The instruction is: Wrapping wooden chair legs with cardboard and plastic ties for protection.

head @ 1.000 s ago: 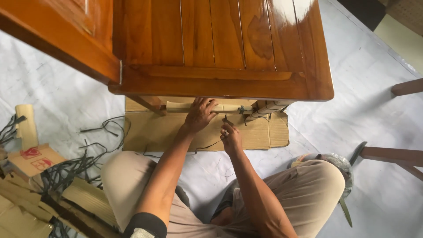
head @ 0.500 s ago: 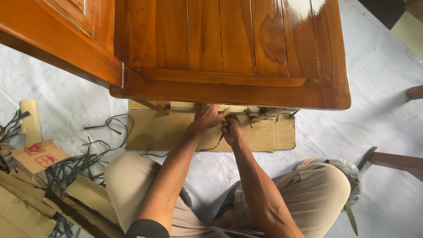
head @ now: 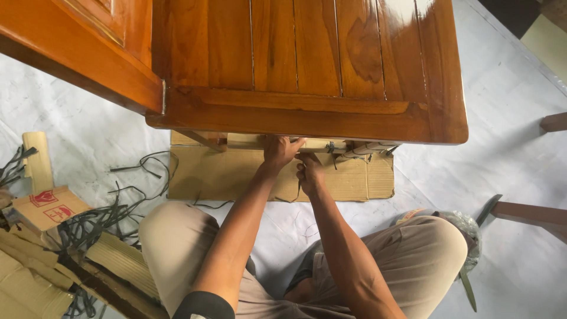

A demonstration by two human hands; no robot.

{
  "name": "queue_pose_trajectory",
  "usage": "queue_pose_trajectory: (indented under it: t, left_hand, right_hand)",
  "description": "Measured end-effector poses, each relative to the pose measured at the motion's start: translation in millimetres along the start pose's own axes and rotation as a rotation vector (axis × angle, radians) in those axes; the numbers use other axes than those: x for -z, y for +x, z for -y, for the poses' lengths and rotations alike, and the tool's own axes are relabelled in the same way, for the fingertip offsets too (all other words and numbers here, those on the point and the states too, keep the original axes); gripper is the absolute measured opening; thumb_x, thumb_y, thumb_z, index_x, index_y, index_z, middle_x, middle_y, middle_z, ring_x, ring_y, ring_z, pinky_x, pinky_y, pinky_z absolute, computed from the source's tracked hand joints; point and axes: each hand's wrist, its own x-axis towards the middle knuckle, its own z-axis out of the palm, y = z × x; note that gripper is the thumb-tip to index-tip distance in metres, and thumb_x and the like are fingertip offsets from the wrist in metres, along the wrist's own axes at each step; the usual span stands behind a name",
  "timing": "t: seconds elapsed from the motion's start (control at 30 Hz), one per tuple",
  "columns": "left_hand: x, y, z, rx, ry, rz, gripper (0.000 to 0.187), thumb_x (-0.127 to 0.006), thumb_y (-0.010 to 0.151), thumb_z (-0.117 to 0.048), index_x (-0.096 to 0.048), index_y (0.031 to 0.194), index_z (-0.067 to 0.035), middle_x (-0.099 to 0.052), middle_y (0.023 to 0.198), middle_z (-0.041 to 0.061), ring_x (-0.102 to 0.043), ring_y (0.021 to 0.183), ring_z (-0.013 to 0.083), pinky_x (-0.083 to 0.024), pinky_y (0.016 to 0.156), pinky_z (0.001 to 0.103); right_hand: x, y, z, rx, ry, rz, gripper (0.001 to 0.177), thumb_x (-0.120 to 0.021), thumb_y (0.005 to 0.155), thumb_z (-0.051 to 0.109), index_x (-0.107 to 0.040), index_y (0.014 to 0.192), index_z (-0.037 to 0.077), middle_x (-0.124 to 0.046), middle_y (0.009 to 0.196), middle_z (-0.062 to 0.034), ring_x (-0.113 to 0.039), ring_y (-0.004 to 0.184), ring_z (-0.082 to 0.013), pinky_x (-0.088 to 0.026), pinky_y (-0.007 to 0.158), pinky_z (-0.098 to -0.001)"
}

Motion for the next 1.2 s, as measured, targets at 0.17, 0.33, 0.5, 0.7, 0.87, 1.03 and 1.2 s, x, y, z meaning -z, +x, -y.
queue_pose_trajectory:
  t: [0.17,0.33,0.5,0.7,0.87,1.03,1.2]
  left_hand:
    - [33.1,-8.5,2.2,-0.083,-0.111,-0.032,0.059,-0.071,0.084,-0.059,-0.081,0.09,0.0,-0.078,0.092,0.021,-0.071,0.101,0.0439,-0.046,0.097,0.05]
    - [28.9,-11.0,7.9,-0.205,-0.202,-0.066,0.031,-0.078,0.086,-0.041,-0.083,0.095,-0.012,-0.079,0.093,0.012,-0.072,0.097,0.0368,-0.046,0.095,0.044]
    - [31.1,-11.2,15.6,-0.314,-0.325,-0.02,0.011,-0.08,0.085,-0.027,-0.08,0.097,-0.028,-0.08,0.099,-0.003,-0.073,0.103,0.0214,-0.043,0.102,0.034]
    - [-12.9,1.0,39.7,-0.296,-0.291,-0.089,0.008,-0.083,0.082,-0.034,-0.08,0.089,-0.033,-0.078,0.089,-0.008,-0.071,0.099,0.0196,-0.035,0.105,0.034]
    - [16.9,-5.6,27.6,-0.305,-0.343,-0.091,0.005,-0.082,0.082,-0.034,-0.078,0.085,-0.033,-0.077,0.085,-0.01,-0.071,0.096,0.0165,-0.036,0.103,0.031]
    - [23.3,-11.6,23.5,-0.388,-0.278,-0.122,0.011,-0.084,0.078,-0.029,-0.073,0.079,-0.032,-0.075,0.081,-0.009,-0.07,0.09,0.0149,-0.036,0.099,0.033]
    - [-22.6,-7.1,51.3,-0.301,-0.119,0.046,0.014,-0.072,0.09,-0.043,-0.073,0.102,-0.035,-0.076,0.102,-0.01,-0.056,0.117,0.021,-0.029,0.111,0.047]
  right_hand:
    - [-1.4,-26.6,-11.4,0.087,-0.187,-0.093,0.037,-0.068,0.097,0.031,-0.066,0.122,0.005,-0.072,0.094,-0.0118,-0.051,0.058,-0.0074,-0.032,0.043,-0.0166]
    - [-13.4,-70.2,3.6,0.251,-0.494,-0.206,0.027,-0.064,0.098,0.039,-0.076,0.103,0.015,-0.073,0.074,-0.0038,-0.053,0.066,-0.014,-0.039,0.061,-0.0268]
    - [-6.3,-51.6,11.6,0.445,-0.796,-0.179,0.026,-0.06,0.102,0.04,-0.076,0.097,0.02,-0.072,0.071,-0.0028,-0.065,0.071,-0.0218,-0.049,0.069,-0.0352]
    - [-13.1,-5.6,56.9,0.393,-0.827,-0.159,0.027,-0.059,0.102,0.034,-0.076,0.093,0.016,-0.072,0.071,-0.0026,-0.063,0.064,-0.0157,-0.047,0.064,-0.0309]
    - [1.6,53.3,50.0,0.447,-1.35,-0.11,0.025,-0.061,0.097,0.036,-0.075,0.105,0.017,-0.075,0.092,-0.0019,-0.072,0.092,-0.0233,-0.052,0.082,-0.0413]
    - [0.1,63.1,64.6,0.556,-1.276,-0.026,0.038,-0.049,0.102,0.033,-0.07,0.086,0.006,-0.059,0.062,-0.0042,-0.06,0.06,-0.0184,-0.047,0.063,-0.0383]
    - [32.6,79.3,58.0,0.367,-1.052,0.139,0.035,-0.055,0.099,0.035,-0.058,0.078,0.006,-0.051,0.065,-0.0073,-0.045,0.05,-0.0223,-0.034,0.045,-0.0325]
